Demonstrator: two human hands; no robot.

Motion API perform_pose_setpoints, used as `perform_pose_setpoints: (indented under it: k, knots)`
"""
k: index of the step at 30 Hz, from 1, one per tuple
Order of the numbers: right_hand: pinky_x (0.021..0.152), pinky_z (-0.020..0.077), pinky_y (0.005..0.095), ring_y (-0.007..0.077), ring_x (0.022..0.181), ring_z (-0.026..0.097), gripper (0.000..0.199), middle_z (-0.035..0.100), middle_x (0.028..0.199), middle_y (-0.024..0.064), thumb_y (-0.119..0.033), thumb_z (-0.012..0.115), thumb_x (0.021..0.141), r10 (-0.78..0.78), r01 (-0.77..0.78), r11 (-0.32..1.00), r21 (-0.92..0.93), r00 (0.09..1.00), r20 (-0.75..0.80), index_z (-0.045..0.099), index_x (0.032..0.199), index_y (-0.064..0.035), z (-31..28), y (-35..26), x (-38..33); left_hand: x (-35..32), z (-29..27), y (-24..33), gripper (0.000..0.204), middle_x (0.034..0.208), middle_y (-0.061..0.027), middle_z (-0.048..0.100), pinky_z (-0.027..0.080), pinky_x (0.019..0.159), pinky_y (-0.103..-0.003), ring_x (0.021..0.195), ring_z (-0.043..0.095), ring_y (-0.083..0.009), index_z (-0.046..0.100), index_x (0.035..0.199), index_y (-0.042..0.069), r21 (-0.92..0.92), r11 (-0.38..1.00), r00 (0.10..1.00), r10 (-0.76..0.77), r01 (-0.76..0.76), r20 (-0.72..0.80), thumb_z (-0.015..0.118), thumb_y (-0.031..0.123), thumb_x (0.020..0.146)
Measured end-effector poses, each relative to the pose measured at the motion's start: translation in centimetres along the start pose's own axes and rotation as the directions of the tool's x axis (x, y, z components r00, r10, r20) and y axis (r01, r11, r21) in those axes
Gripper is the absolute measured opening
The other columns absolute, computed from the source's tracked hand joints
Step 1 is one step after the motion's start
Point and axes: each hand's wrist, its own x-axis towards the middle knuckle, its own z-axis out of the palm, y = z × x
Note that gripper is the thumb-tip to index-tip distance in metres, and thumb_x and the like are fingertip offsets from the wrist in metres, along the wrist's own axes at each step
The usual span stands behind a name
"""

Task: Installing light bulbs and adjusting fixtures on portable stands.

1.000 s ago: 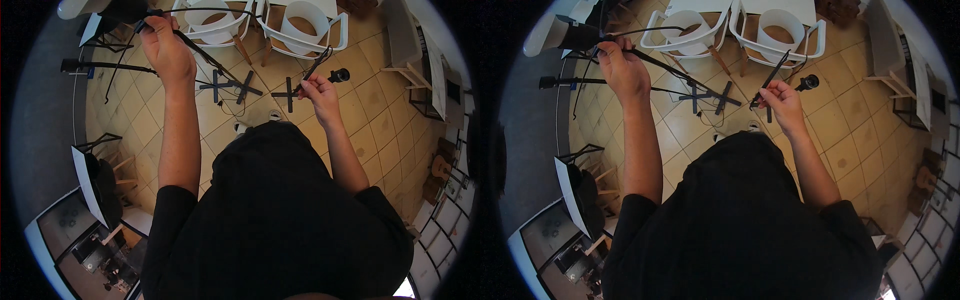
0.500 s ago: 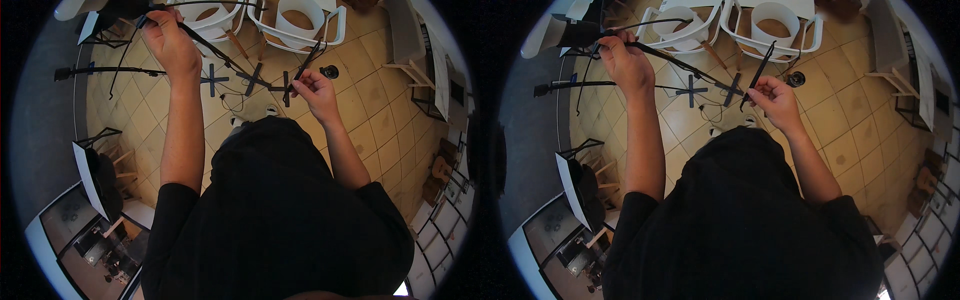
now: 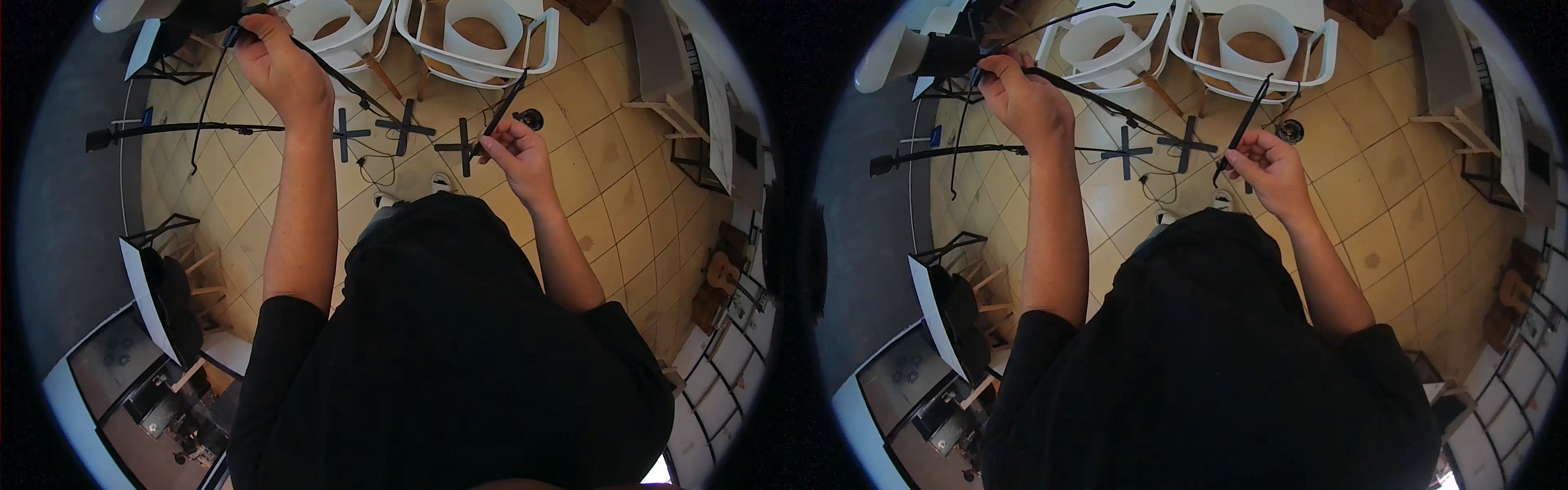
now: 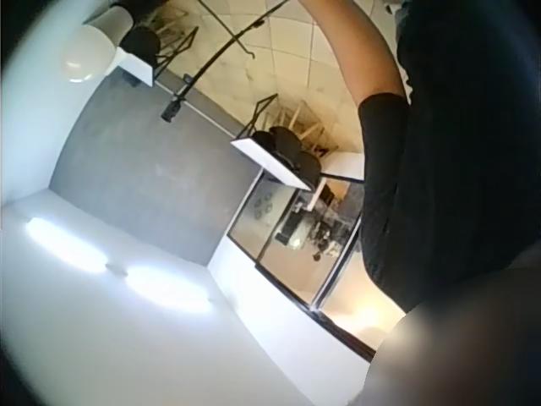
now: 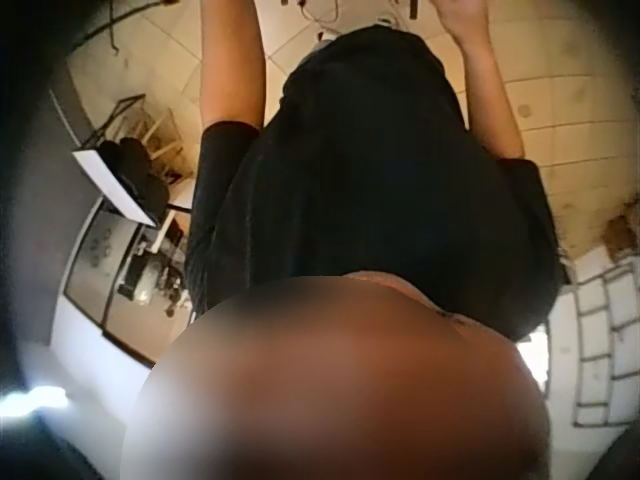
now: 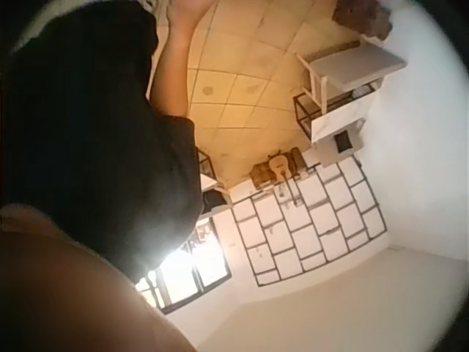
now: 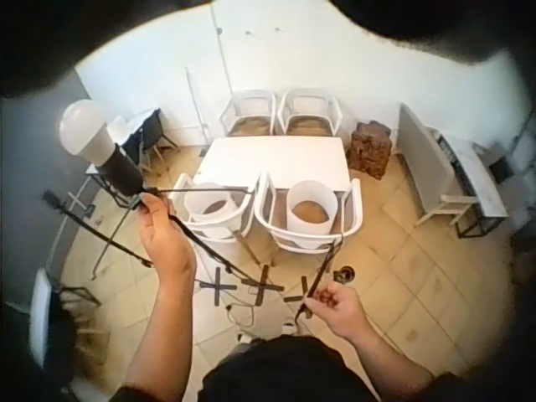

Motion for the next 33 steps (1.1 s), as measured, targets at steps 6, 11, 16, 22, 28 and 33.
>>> perform_pose_setpoints:
  k: [6,11,16,22,28,33]
  knots:
    - [0.068,0.0533,0.024,0.0098,0.075,0.064,0.014,0.065,0.086,0.0034,-0.005,0.065,0.091,0.013,-0.013,0.999,-0.032,1.0,-0.014,0.061,0.103,0.0003,0.4,0.2,0.3,0.6,0.0,-1.6,0.029,0.084,0.0005,0.053,0.037,0.073,-0.026,0.076,0.043,-0.0099,0.048,0.098,0.007,-0.017,0.999,0.999,-0.033,0.032,-0.017,0.053,0.036,0.101]
    - [0.069,0.0539,0.0263,0.0113,0.074,0.064,0.011,0.065,0.085,0.0045,-0.005,0.065,0.091,0.01,-0.01,1.0,-0.018,1.0,0.003,0.06,0.1,0.0001,1.0,0.0,0.6,2.7,-1.9,-2.2,0.031,0.082,0.0005,0.051,0.039,0.074,-0.027,0.076,0.044,-0.011,0.047,0.096,0.008,0.021,1.0,0.999,-0.012,0.011,0.045,0.051,0.038,0.101]
    - [0.07,0.0543,0.0284,0.013,0.074,0.064,0.009,0.065,0.084,0.0057,-0.006,0.064,0.092,0.007,-0.007,1.0,-0.011,1.0,0.024,0.06,0.097,0.0,1.4,0.1,1.1,4.0,-3.8,-3.0,0.031,0.082,-0.0004,0.052,0.042,0.075,-0.028,0.076,0.047,-0.011,0.051,0.101,0.005,0.159,0.985,0.992,-0.086,0.07,0.095,0.05,0.036,0.102]
    - [0.068,0.0528,0.0246,0.0102,0.077,0.063,0.013,0.065,0.087,0.004,-0.005,0.065,0.091,-0.012,0.011,0.999,0.032,0.999,0.037,0.06,0.102,0.0003,1.5,0.3,1.7,2.5,-5.3,-4.1,0.027,0.094,-0.0054,0.06,0.045,0.084,-0.028,0.086,0.057,-0.013,0.051,0.113,0.002,0.169,0.974,0.973,-0.175,0.149,0.149,0.059,0.023,0.099]
    - [0.069,0.0538,0.0248,0.0092,0.077,0.063,0.012,0.064,0.086,0.0023,-0.006,0.064,0.092,0.041,-0.042,0.999,0.02,0.998,0.052,0.061,0.102,-0.0009,1.4,-0.1,1.6,1.3,-6.9,-5.5,0.039,0.103,-0.0063,0.06,0.043,0.092,-0.027,0.1,0.058,-0.0136,0.046,0.124,0.0,0.296,0.893,0.908,-0.394,0.341,0.144,0.065,0.016,0.094]
    - [0.068,0.0536,0.0237,0.009,0.076,0.063,0.012,0.065,0.086,0.0024,-0.007,0.064,0.093,0.053,-0.056,0.998,0.038,0.996,0.068,0.059,0.103,-0.0019,1.3,-0.6,1.9,0.4,-7.6,-5.8,0.046,0.109,-0.0079,0.062,0.042,0.096,-0.028,0.106,0.057,-0.0154,0.042,0.129,0.0,0.292,0.889,0.894,-0.413,0.353,0.175,0.066,0.016,0.094]
